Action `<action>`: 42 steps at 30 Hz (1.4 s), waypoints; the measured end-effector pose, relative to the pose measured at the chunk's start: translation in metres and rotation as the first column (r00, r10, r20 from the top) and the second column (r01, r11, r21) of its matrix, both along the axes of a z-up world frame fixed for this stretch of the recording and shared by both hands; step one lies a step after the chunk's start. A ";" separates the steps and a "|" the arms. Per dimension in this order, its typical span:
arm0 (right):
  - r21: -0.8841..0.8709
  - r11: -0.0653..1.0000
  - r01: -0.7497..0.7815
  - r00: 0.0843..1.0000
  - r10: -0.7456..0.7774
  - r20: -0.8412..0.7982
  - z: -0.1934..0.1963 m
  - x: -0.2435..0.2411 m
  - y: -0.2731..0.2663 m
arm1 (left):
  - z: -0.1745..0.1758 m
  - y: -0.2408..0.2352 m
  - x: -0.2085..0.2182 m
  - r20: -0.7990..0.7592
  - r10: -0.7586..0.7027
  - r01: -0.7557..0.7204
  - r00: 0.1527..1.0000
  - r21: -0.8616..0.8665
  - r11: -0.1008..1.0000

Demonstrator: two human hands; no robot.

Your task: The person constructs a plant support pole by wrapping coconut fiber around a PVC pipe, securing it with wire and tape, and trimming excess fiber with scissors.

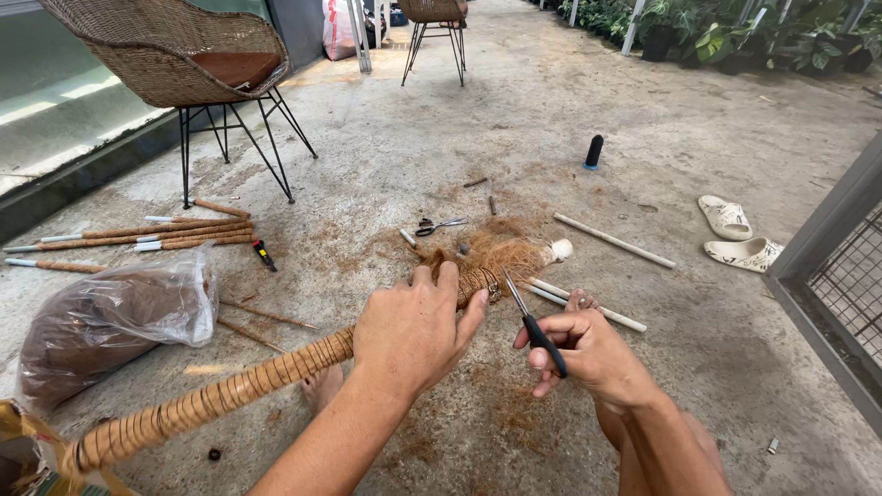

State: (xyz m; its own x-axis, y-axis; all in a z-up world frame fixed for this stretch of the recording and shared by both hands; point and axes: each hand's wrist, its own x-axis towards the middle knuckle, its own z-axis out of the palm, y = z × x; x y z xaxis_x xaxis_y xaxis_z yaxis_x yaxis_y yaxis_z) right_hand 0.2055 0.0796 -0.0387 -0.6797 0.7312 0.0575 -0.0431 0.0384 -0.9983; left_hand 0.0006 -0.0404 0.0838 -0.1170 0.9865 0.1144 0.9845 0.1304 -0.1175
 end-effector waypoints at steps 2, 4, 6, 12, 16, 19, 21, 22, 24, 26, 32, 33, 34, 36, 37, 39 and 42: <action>-0.010 0.999 -0.031 0.999 0.030 -0.016 0.001 0.002 0.001 | -0.005 0.002 -0.002 -0.015 -0.028 0.029 0.999 0.058 0.998; -0.017 0.999 -0.040 0.999 0.039 -0.026 0.002 0.002 -0.001 | -0.012 0.005 -0.005 -0.035 -0.078 0.083 0.996 0.155 0.984; -0.019 1.000 -0.018 1.000 0.018 -0.008 0.005 0.002 -0.004 | -0.020 0.007 -0.007 -0.062 -0.147 0.158 0.987 0.275 0.948; 0.067 0.990 0.127 0.969 -0.138 0.206 0.019 -0.003 -0.014 | -0.034 0.013 -0.003 -0.134 -0.204 0.239 0.970 0.359 0.902; 0.062 0.986 0.156 0.968 -0.165 0.187 0.020 -0.003 -0.015 | -0.034 0.018 -0.003 -0.146 -0.177 0.212 0.973 0.275 0.938; 0.042 0.990 0.136 0.979 -0.140 0.149 0.020 0.000 -0.014 | -0.035 0.018 -0.003 -0.151 -0.182 0.226 0.972 0.359 0.906; 0.033 0.993 0.116 0.989 -0.118 0.091 0.018 0.002 -0.017 | -0.037 0.017 -0.004 -0.164 -0.169 0.220 0.972 0.380 0.899; 0.037 0.993 0.111 0.992 -0.113 0.057 0.019 0.002 -0.016 | -0.035 0.017 -0.004 -0.155 -0.167 0.215 0.974 0.376 0.901; 0.023 0.991 0.133 0.989 -0.134 0.065 0.018 0.003 -0.017 | -0.033 0.016 -0.004 -0.138 -0.166 0.206 0.977 0.371 0.906; 0.030 0.990 0.136 0.986 -0.138 0.094 0.016 0.003 -0.017 | -0.030 0.013 -0.004 -0.169 -0.150 0.210 0.974 0.437 0.875; 0.014 0.992 0.123 0.976 -0.123 0.180 0.014 -0.001 -0.019 | -0.022 0.013 -0.003 -0.084 -0.049 0.064 0.995 0.190 0.980; 0.008 0.992 0.128 0.975 -0.127 0.184 0.015 -0.003 -0.020 | -0.023 0.013 -0.003 -0.120 -0.072 0.099 0.990 0.239 0.966; -0.002 0.991 0.135 0.973 -0.132 0.191 0.015 -0.004 -0.022 | -0.026 0.013 -0.004 -0.122 -0.088 0.118 0.989 0.265 0.957; 0.003 0.989 0.147 0.971 -0.145 0.191 0.018 -0.005 -0.025 | -0.031 0.013 -0.007 -0.130 -0.116 0.152 0.985 0.316 0.936; 0.005 0.988 0.152 0.970 -0.150 0.190 0.020 -0.007 -0.025 | -0.033 0.013 -0.008 -0.153 -0.117 0.163 0.981 0.337 0.927; 0.062 0.988 0.141 0.969 -0.150 0.198 0.023 -0.008 -0.025 | -0.038 0.013 -0.007 -0.207 -0.138 0.208 0.969 0.369 0.906; 0.200 0.967 0.159 0.958 -0.200 0.204 0.024 -0.007 -0.027 | -0.043 0.016 -0.012 -0.245 -0.160 0.248 0.956 0.392 0.886</action>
